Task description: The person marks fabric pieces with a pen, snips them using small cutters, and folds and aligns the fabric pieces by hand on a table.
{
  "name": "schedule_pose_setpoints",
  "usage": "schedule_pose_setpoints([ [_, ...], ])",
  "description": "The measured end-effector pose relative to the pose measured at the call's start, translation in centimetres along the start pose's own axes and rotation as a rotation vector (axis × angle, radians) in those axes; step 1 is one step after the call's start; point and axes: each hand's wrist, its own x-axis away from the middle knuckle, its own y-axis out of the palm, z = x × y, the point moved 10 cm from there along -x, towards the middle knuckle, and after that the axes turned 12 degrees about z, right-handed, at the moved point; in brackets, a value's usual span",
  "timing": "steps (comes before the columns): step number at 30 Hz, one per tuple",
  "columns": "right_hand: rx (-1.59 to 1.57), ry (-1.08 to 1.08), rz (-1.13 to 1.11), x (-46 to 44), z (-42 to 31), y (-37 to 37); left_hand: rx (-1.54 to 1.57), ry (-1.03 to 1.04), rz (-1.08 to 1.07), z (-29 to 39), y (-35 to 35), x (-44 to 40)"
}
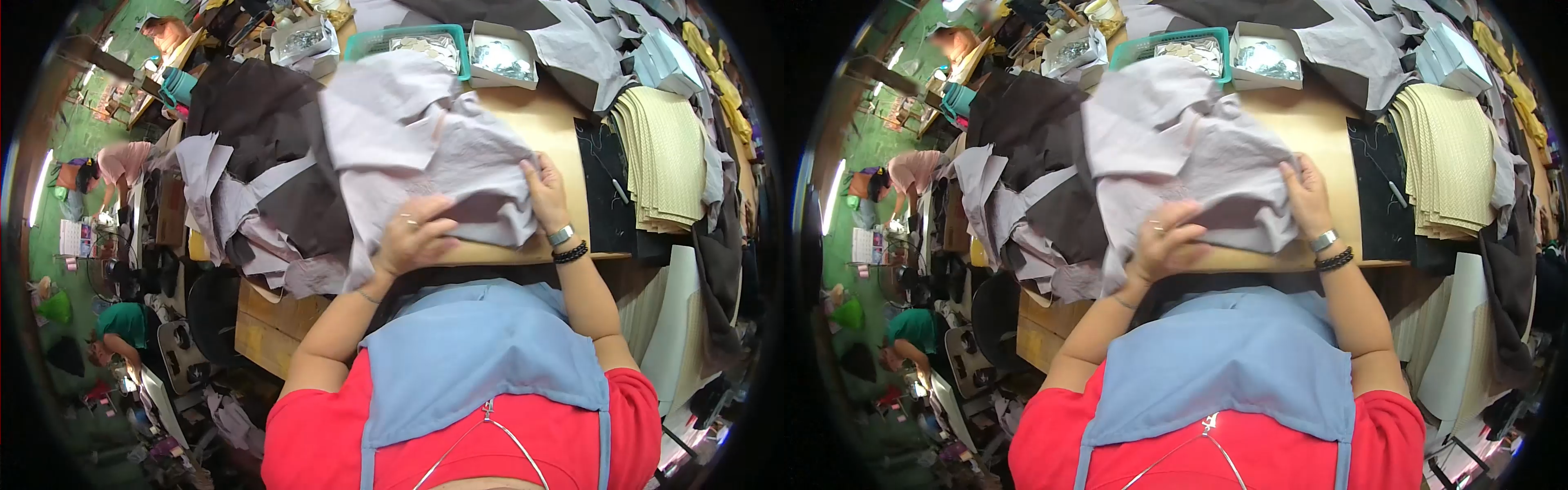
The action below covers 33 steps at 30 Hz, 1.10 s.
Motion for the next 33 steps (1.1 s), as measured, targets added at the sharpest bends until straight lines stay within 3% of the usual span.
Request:
schedule_pose_setpoints([
  [2, 0.06, -0.075, 0.094, -0.8, -1.8, -3.3, -0.45, 0.001, 0.075, -1.7, -4.0, -0.3],
  [4, 0.13, -0.173, 0.153, -1.4, -2.7, -6.9, -0.676, -0.244, 0.128, -5.0, -7.6, -1.5],
  [6, 0.361, -0.161, 0.127, -0.6, -3.0, -8.8, -0.711, -0.608, 0.036, -9.5, -9.2, 0.2],
  [8, 0.546, -0.234, 0.135, 0.7, -3.5, -9.3, -0.621, -0.84, -0.274, -14.2, -7.9, 3.9],
  [13, 0.658, -0.273, 0.157, 2.6, -4.4, -8.9, -0.851, -0.747, -0.099, -16.8, -8.5, 5.2],
  [20, 0.719, -0.266, 0.136, 2.0, -3.5, -8.9, -0.515, -0.675, -0.051, -18.2, -9.2, 2.1],
  [24, 0.665, -0.196, 0.082, 2.9, -3.6, -8.1, -0.509, -0.642, 0.436, -20.2, -18.0, 0.6],
  [25, 0.668, -0.232, 0.107, 3.0, -3.8, -8.1, -0.731, -0.689, 0.467, -18.3, -19.5, -0.5],
  [26, 0.66, -0.21, 0.124, 3.3, -3.8, -8.3, -0.92, -0.551, 0.514, -16.5, -19.8, -1.6],
  [28, 0.643, -0.182, 0.154, 3.3, -4.6, -8.3, -0.62, -0.365, 0.421, -12.3, -16.0, -4.6],
  [30, 0.841, -0.229, 0.026, 3.4, -5.1, -6.9, -0.751, -0.31, -0.182, -6.5, -8.4, -5.6],
  [32, 1.182, -0.354, -0.155, 3.8, -4.4, -5.9, -0.852, -0.274, -0.462, -4.5, -4.5, -2.5],
  [33, 1.065, -0.171, -0.216, 3.6, -3.7, -5.9, -0.761, -0.342, -0.42, -5.4, -5.2, -1.2],
])
